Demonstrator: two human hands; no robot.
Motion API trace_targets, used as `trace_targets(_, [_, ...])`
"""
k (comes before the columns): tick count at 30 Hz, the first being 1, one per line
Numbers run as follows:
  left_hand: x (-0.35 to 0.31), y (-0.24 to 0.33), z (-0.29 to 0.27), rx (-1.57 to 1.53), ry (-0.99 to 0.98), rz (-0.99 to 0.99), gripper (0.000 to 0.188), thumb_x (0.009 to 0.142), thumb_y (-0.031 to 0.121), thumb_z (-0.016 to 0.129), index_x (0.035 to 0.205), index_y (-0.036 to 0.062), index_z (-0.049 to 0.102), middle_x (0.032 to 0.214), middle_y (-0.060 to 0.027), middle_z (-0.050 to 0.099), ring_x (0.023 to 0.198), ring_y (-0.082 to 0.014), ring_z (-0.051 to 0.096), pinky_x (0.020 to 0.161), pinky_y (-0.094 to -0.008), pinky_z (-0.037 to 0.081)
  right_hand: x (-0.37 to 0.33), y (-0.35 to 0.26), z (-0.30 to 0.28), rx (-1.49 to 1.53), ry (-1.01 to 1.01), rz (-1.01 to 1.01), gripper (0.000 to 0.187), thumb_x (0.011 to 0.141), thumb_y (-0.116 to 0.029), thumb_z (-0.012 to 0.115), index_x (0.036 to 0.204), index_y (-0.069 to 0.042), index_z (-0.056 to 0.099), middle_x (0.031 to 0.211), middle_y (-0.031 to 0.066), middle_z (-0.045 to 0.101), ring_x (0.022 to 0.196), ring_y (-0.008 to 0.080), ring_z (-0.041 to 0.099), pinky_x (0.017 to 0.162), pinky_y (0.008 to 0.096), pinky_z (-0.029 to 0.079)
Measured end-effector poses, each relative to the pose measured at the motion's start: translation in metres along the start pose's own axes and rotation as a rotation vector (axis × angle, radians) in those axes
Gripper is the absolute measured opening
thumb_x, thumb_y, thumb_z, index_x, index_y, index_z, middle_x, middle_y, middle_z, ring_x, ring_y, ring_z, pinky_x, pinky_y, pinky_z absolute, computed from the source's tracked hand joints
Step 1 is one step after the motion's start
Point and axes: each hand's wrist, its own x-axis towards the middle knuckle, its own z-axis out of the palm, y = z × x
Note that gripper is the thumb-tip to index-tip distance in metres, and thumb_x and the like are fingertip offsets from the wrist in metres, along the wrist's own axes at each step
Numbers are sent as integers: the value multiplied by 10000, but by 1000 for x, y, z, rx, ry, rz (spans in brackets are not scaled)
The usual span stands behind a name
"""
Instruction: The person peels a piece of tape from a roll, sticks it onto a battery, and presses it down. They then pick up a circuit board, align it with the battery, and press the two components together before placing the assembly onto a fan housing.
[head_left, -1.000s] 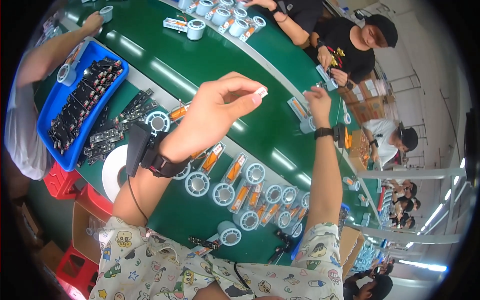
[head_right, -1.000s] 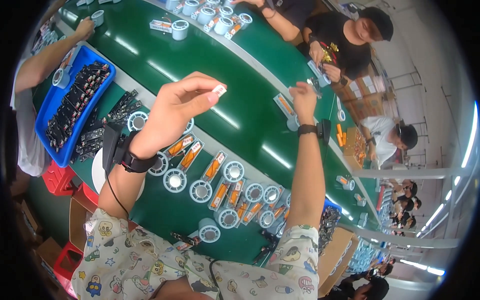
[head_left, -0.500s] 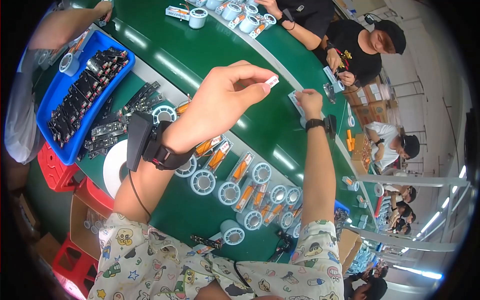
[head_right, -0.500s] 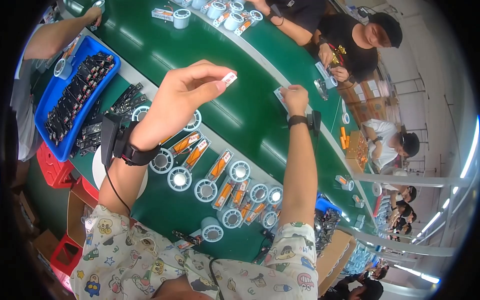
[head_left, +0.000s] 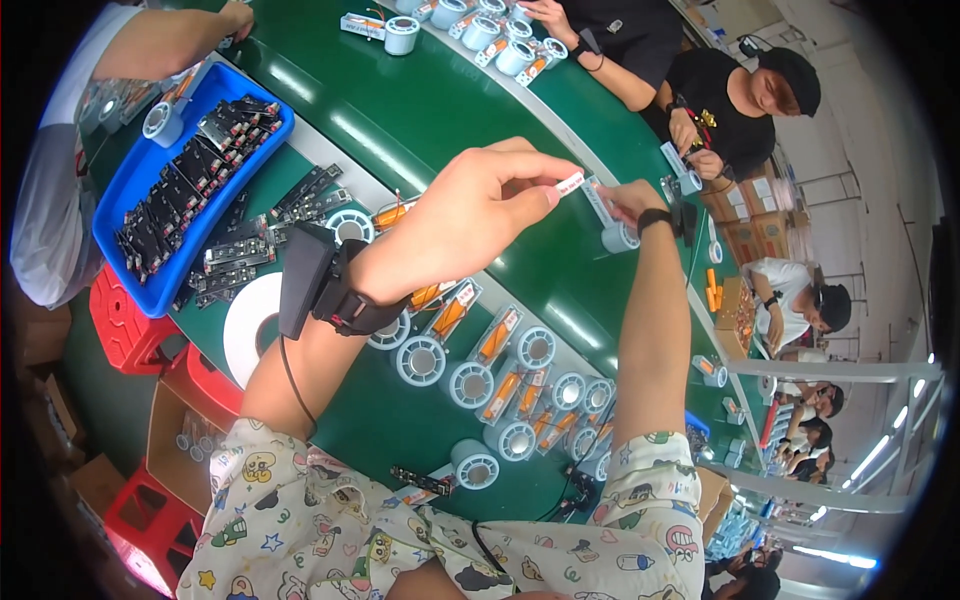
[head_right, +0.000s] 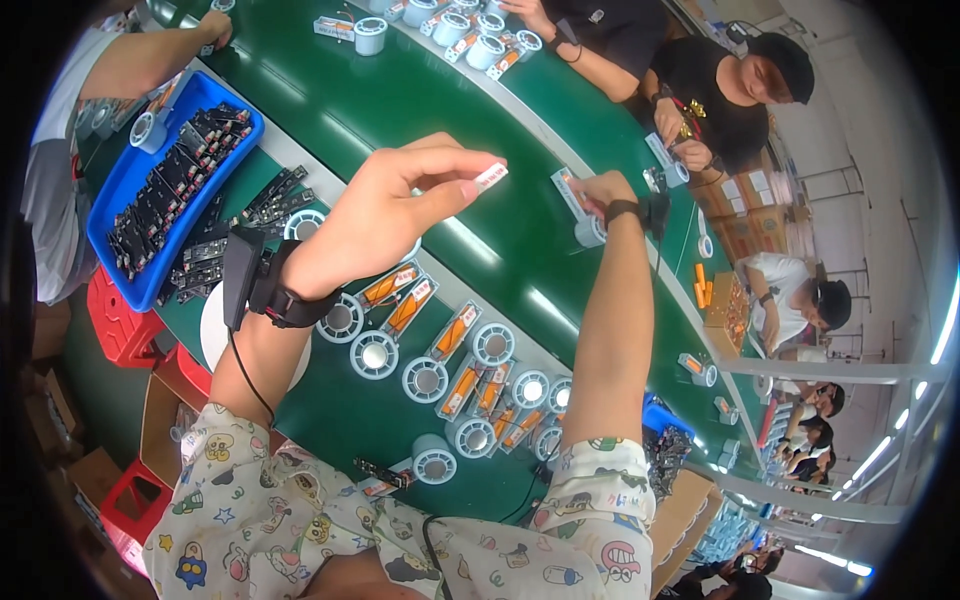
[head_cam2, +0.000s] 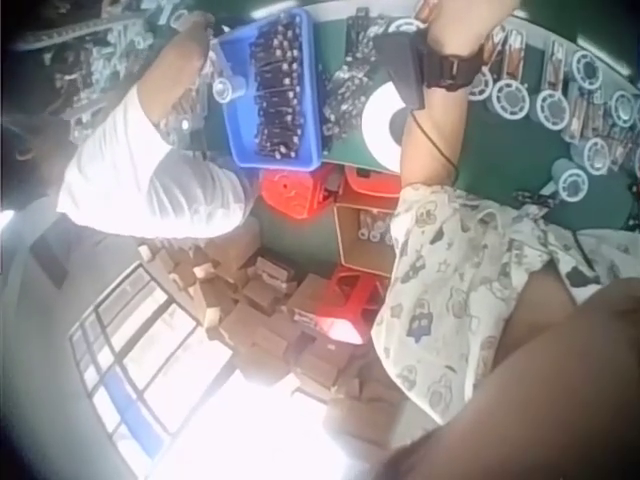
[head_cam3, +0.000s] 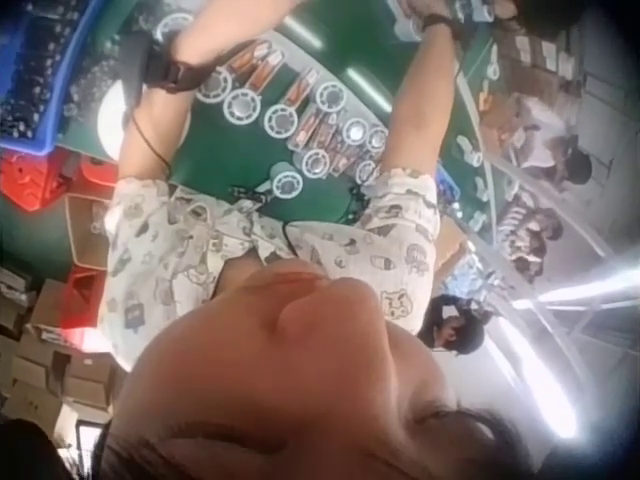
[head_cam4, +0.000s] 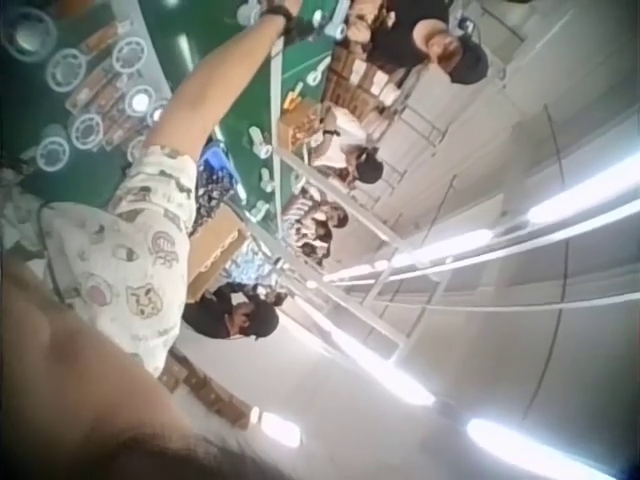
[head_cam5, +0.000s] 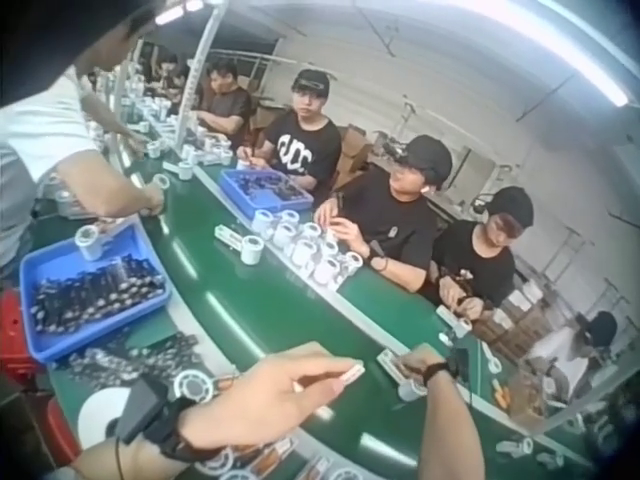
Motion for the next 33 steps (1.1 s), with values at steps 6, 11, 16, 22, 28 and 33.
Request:
trace_targets(6, [2, 0, 4, 16, -26, 84, 247, 954, 64, 642, 1184, 14, 718, 957, -92, 656, 803, -154, 629, 731, -305, 502, 32, 15, 7, 67, 77, -104, 271, 812, -201, 818, 721, 21, 691, 621, 176, 659, 484, 351, 601, 568, 432, 521])
trace_targets(11, [-3, -3, 2, 107, -132, 92, 262, 908, 46, 661, 1161, -11, 695, 928, -126, 709, 806, -221, 698, 723, -338, 532, -74, -22, 60, -235, 822, -721, 140, 860, -59, 688, 943, 53, 679, 1047, 257, 692, 812, 387, 682, 681, 441, 556])
trace_targets(16, [-13, 17, 9, 254, -210, -88, 291, 868, 54, 726, 1141, 13, 634, 895, -110, 732, 847, -249, 707, 765, -356, 526, -231, -37, 43, 814, -236, -763, 246, 935, -97, 718, 1163, -14, 679, 1171, 144, 678, 987, 154, 681, 743, 295, 578])
trace_targets(22, [-20, 31, 38, 256, -395, -89, 295, 860, 52, 718, 1129, 21, 602, 907, -117, 725, 869, -323, 707, 783, -415, 532, -297, 0, 33, 359, -1, -920, 237, 861, -30, 788, 1086, -19, 716, 1049, 72, 709, 885, 145, 685, 752, 283, 568])
trace_targets(28, [-42, 31, 64, 344, -391, 301, 340, 846, 22, 733, 1162, 31, 608, 929, -103, 704, 900, -267, 704, 804, -387, 525, -333, 27, 20, 115, 384, -1119, 272, 780, 3, 834, 1030, -17, 728, 924, 99, 717, 797, 222, 700, 730, 299, 558])
trace_targets(33, [-45, 47, 107, 79, -482, 147, 328, 859, -32, 726, 1165, 12, 618, 954, -78, 687, 899, -184, 683, 841, -316, 510, -364, 70, 6, 278, 377, -1087, 253, 761, 39, 828, 979, -38, 726, 931, 95, 725, 750, 222, 675, 645, 316, 524])
